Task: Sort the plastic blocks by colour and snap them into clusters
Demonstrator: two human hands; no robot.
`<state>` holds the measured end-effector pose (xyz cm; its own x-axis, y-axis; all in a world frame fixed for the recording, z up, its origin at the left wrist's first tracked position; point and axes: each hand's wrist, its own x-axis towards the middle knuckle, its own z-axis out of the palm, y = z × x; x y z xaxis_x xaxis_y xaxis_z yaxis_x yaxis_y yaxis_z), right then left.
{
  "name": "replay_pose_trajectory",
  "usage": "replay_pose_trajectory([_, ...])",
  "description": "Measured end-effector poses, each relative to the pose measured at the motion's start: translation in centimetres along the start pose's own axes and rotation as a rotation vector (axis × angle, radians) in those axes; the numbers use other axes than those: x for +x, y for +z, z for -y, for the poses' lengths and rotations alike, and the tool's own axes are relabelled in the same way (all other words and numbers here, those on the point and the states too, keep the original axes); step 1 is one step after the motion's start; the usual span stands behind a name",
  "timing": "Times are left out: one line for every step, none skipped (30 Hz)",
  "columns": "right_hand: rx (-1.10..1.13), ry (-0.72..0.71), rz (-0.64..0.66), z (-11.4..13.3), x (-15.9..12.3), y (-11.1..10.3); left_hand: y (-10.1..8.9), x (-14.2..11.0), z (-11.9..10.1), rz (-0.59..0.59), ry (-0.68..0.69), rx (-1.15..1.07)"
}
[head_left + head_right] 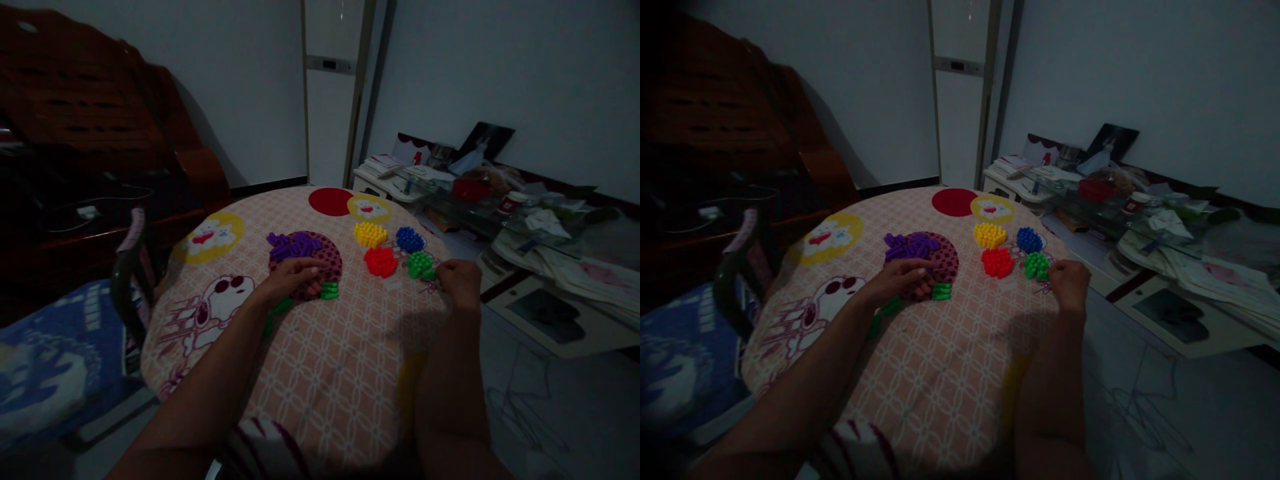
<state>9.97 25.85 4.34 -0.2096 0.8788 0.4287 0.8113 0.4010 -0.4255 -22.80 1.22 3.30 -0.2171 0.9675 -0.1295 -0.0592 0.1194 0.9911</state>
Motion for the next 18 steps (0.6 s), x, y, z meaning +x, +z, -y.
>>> replay_pose_trajectory([-0.013,0.008,0.031,0.2,0.1,0.3,0.0,0.0,0.0,0.0,-0.004,0.0])
replay_pose_trajectory([-0.011,0.026,0.059,0.4,0.1,0.5,0.1,0.0,0.0,-0.003,-0.007,0.0])
replay_pose_trajectory([-0.004,0.042,0.081,0.6,0.1,0.8,0.1,0.0,-0.1,-0.006,-0.009,0.001])
replay_pose_trajectory([-0.001,0.037,0.096,0.7,0.1,0.9,0.2,-0.1,-0.1,-0.007,-0.011,0.002])
replay_pose_trajectory([0.005,0.023,0.103,0.7,0.1,1.1,0.2,-0.1,-0.1,-0.006,-0.01,0.003])
replay_pose_trajectory([0.014,0.01,0.103,0.6,0.1,1.2,0.2,-0.1,-0.1,-0.003,-0.009,0.005])
replay_pose_trajectory([0.025,0.001,0.096,0.5,0.0,1.4,0.2,-0.1,-0.1,0.003,-0.01,0.009])
replay_pose_trajectory([0.039,0.003,0.085,0.3,0.0,1.6,0.2,-0.1,-0.1,0.007,-0.01,0.013])
replay_pose_trajectory([0.054,0.017,0.073,0.2,-0.1,1.7,0.2,-0.1,-0.1,0.012,-0.01,0.017])
replay_pose_trajectory([0.068,0.035,0.062,0.0,-0.1,1.9,0.2,-0.1,-0.1,0.015,-0.01,0.021])
replay_pose_trajectory([0.076,0.056,0.049,-0.2,-0.1,2.1,0.1,-0.1,-0.1,0.019,-0.008,0.026])
replay_pose_trajectory([0.076,0.075,0.037,-0.3,-0.1,2.3,0.1,-0.1,-0.1,0.022,-0.004,0.031])
replay_pose_trajectory([0.068,0.089,0.024,-0.4,-0.1,2.5,0.1,-0.1,-0.1,0.024,0.003,0.038])
replay_pose_trajectory([0.052,0.096,0.015,-0.5,-0.1,2.6,0.0,0.0,-0.1,0.025,0.009,0.046])
replay_pose_trajectory([0.033,0.097,0.01,-0.5,-0.1,2.8,-0.1,0.0,-0.1,0.024,0.012,0.056])
replay_pose_trajectory([0.013,0.093,0.009,-0.5,-0.1,2.9,-0.2,0.0,-0.1,0.018,0.016,0.065])
replay_pose_trajectory([-0.002,0.089,0.013,-0.4,-0.1,2.9,-0.4,0.0,-0.1,0.011,0.02,0.073])
replay_pose_trajectory([-0.012,0.082,0.022,-0.4,-0.1,3.0,-0.6,0.0,-0.1,0.004,0.026,0.079])
